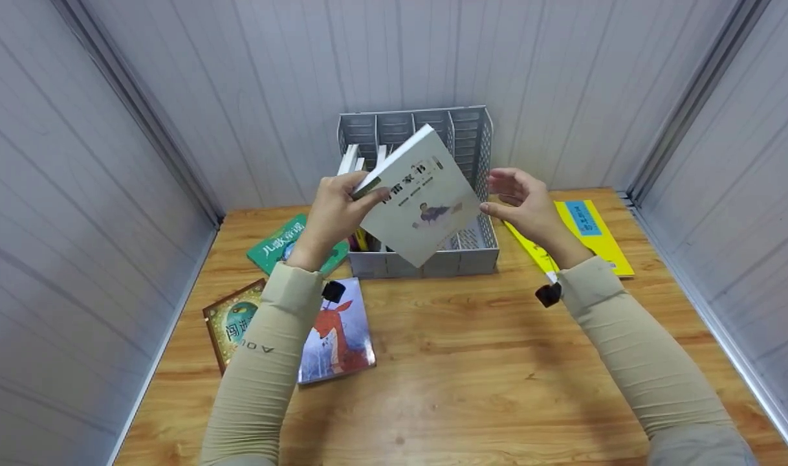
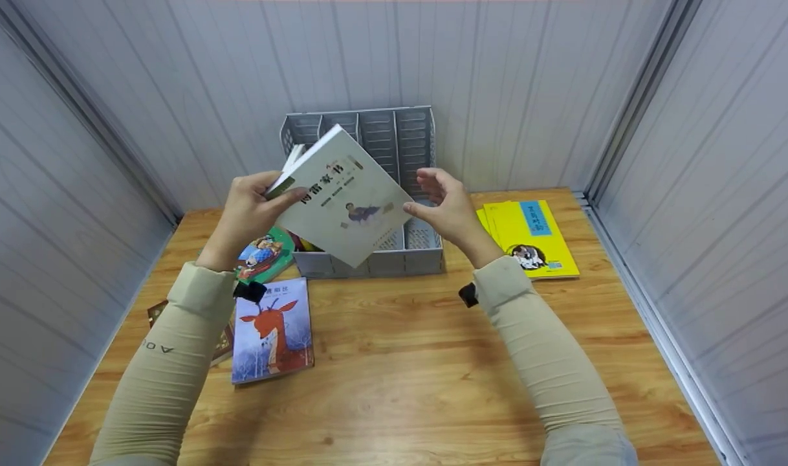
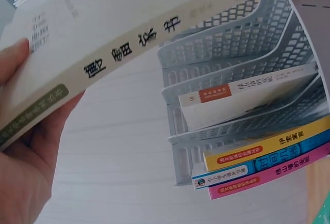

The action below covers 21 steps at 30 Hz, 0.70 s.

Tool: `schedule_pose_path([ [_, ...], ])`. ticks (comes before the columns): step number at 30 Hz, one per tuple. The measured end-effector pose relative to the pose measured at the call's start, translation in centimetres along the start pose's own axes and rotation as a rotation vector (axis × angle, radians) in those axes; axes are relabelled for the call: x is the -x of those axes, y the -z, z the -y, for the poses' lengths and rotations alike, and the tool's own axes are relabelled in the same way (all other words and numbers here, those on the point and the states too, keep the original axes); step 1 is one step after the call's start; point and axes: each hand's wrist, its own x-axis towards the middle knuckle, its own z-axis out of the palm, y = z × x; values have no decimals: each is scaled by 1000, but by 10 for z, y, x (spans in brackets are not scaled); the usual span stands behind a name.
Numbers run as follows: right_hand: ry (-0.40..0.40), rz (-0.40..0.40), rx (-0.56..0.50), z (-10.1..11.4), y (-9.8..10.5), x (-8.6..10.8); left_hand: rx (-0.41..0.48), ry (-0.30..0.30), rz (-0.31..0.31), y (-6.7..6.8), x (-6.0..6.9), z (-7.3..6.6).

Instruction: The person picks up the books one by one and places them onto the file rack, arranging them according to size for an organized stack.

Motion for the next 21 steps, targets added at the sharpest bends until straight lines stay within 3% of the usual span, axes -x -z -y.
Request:
schedule_pose_path([
  [5,-27,-12,43,-20,-3,-5,-28,-12,-126,0,2,0],
  [10,-53,0,77,-40,-11,-8,-55,22,-242,1,6,-2],
  [21,-87,79,227,-81,-34,-10,-180,56,-415,1,11,-8],
])
